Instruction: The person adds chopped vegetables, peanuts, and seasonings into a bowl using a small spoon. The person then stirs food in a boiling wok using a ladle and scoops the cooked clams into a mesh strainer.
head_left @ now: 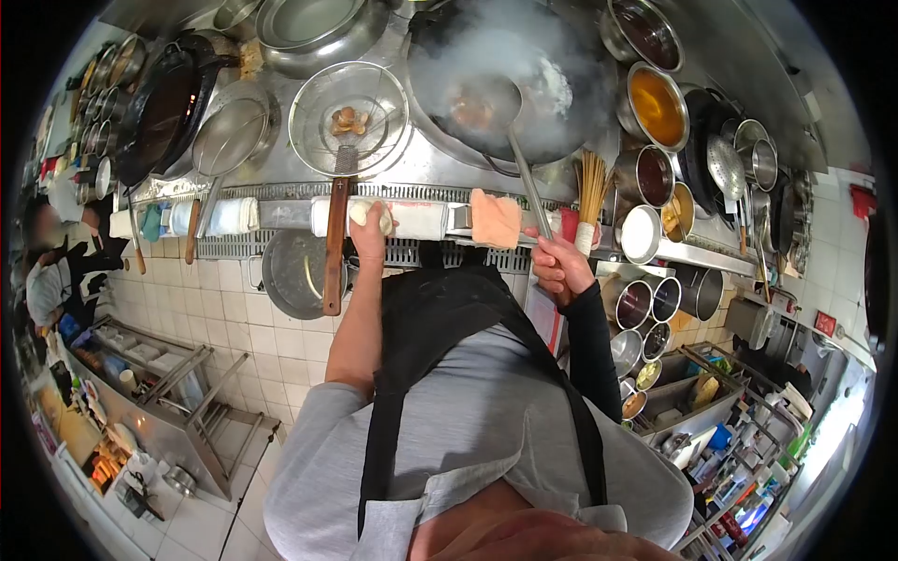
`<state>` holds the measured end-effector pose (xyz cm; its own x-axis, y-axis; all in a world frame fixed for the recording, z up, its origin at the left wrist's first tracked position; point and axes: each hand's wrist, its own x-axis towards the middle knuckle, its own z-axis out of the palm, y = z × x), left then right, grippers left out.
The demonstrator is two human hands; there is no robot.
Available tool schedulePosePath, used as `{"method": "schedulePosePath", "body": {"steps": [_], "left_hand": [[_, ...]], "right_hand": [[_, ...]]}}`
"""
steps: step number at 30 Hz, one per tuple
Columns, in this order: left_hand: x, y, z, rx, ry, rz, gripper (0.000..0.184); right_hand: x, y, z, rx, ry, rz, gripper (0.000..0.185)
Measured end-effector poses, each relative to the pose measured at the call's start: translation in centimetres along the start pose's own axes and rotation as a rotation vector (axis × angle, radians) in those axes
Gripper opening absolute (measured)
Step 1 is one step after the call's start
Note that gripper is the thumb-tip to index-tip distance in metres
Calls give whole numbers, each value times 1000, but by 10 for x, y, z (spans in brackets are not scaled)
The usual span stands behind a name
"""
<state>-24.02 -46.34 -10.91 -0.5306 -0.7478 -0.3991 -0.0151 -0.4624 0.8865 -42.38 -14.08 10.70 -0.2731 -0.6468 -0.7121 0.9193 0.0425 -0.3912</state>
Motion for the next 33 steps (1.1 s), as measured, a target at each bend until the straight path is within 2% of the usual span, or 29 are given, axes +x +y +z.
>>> {"method": "schedulePosePath", "body": {"steps": [3, 7, 13, 16, 22, 25, 28, 33], "left_hand": [[-2, 3, 3, -8, 0, 6, 26], [-4, 4, 3, 13, 17, 41, 27], [-2, 5, 3, 16, 1, 36, 27], [-3, 7, 3, 20, -7, 11, 26], [-3, 9, 3, 24, -12, 2, 25], [-1, 3, 2, 8, 8, 2, 25], [-1, 1, 0, -13, 9, 10, 25], [-4, 9, 5, -2, 19, 10, 24]], "right_hand": [[-8, 10, 1, -155, 98, -56, 30], [-28, 5, 2, -157, 126, -62, 31], [-25, 11, 0, -324, 262, -76, 32], [-16, 9, -14, -78, 98, -76, 32], [4, 1, 0, -317, 222, -80, 33], [3, -5, 10, -326, 230, -75, 34], [-1, -5, 1, -151, 120, -86, 36], [-6, 13, 10, -388, 313, -142, 36]]}}
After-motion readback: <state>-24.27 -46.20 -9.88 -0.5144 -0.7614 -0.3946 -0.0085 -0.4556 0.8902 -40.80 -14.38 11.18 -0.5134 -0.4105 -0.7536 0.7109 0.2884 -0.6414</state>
